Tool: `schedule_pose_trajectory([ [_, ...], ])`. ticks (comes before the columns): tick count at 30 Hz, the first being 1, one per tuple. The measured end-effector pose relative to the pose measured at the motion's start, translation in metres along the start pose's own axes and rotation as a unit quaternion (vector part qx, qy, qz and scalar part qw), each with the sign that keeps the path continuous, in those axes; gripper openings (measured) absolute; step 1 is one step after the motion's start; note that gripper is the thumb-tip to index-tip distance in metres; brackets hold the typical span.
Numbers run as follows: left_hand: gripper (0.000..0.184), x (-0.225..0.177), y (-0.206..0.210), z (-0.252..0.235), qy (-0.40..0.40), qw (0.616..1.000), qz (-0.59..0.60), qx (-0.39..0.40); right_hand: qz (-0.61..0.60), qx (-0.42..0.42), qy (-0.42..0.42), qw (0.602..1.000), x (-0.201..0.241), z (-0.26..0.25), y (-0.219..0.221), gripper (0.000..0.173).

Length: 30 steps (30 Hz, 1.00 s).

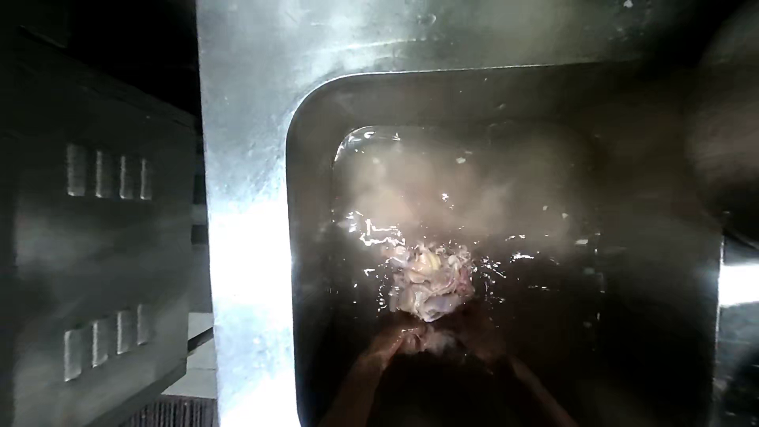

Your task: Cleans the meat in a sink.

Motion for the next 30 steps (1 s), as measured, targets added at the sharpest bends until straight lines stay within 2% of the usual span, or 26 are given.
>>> schedule_pose_trajectory([
  [6, 0.012, -0.005, 0.002, 0.0, -0.001, 0.998, 0.056, 0.036, -0.009, 0.063, -0.017, 0.998, 0.008, -0.002, 0.006, 0.035],
  [8, 0.012, -0.008, 0.004, 0.004, 0.024, 0.999, 0.032, 0.014, -0.019, 0.072, -0.007, 0.997, 0.01, 0.001, 0.008, 0.042],
  [11, 0.016, -0.009, 0.005, 0.005, 0.045, 0.999, 0.018, -0.017, -0.101, 0.098, -0.016, 0.99, 0.013, 0.006, 0.013, 0.052],
  [12, 0.023, -0.008, 0.004, 0.003, 0.057, 0.998, 0.025, -0.031, -0.102, 0.084, 0.0, 0.991, 0.013, 0.007, 0.013, 0.054],
  [14, 0.037, -0.005, 0.003, -0.001, 0.073, 0.995, 0.038, -0.059, -0.093, -0.044, 0.031, 0.994, 0.015, 0.007, 0.011, 0.063],
  [16, 0.038, -0.004, 0.005, -0.001, 0.077, 0.993, 0.055, -0.072, -0.105, -0.149, 0.013, 0.983, 0.021, 0.008, 0.012, 0.076],
  [18, 0.04, -0.005, 0.007, 0.002, 0.081, 0.991, 0.063, -0.082, -0.072, -0.164, -0.003, 0.984, 0.025, 0.011, 0.01, 0.091],
  [21, 0.045, -0.009, 0.013, 0.009, 0.067, 0.993, 0.013, -0.099, 0.042, -0.14, 0.043, 0.988, 0.035, 0.012, 0.005, 0.081],
  [24, 0.057, -0.008, 0.008, 0.009, 0.062, 0.992, -0.001, -0.114, 0.066, -0.112, 0.074, 0.989, 0.036, 0.01, 0.006, 0.073],
  [26, 0.058, -0.009, 0.005, 0.007, 0.071, 0.992, 0.009, -0.104, 0.051, -0.115, 0.074, 0.989, 0.035, 0.009, 0.003, 0.063],
  [30, 0.046, -0.005, 0.005, 0.006, 0.058, 0.994, 0.008, -0.091, -0.065, -0.125, 0.057, 0.988, 0.025, 0.006, 0.006, 0.049],
])
Point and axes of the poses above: each hand's wrist, its own z-axis away from the middle knuckle, its own y-axis out of the palm, x = y × z, the point moved 7 cm from there along -z, towards the middle knuckle, and after that the axes turned 14 degrees about x, right-handed, at the moved point
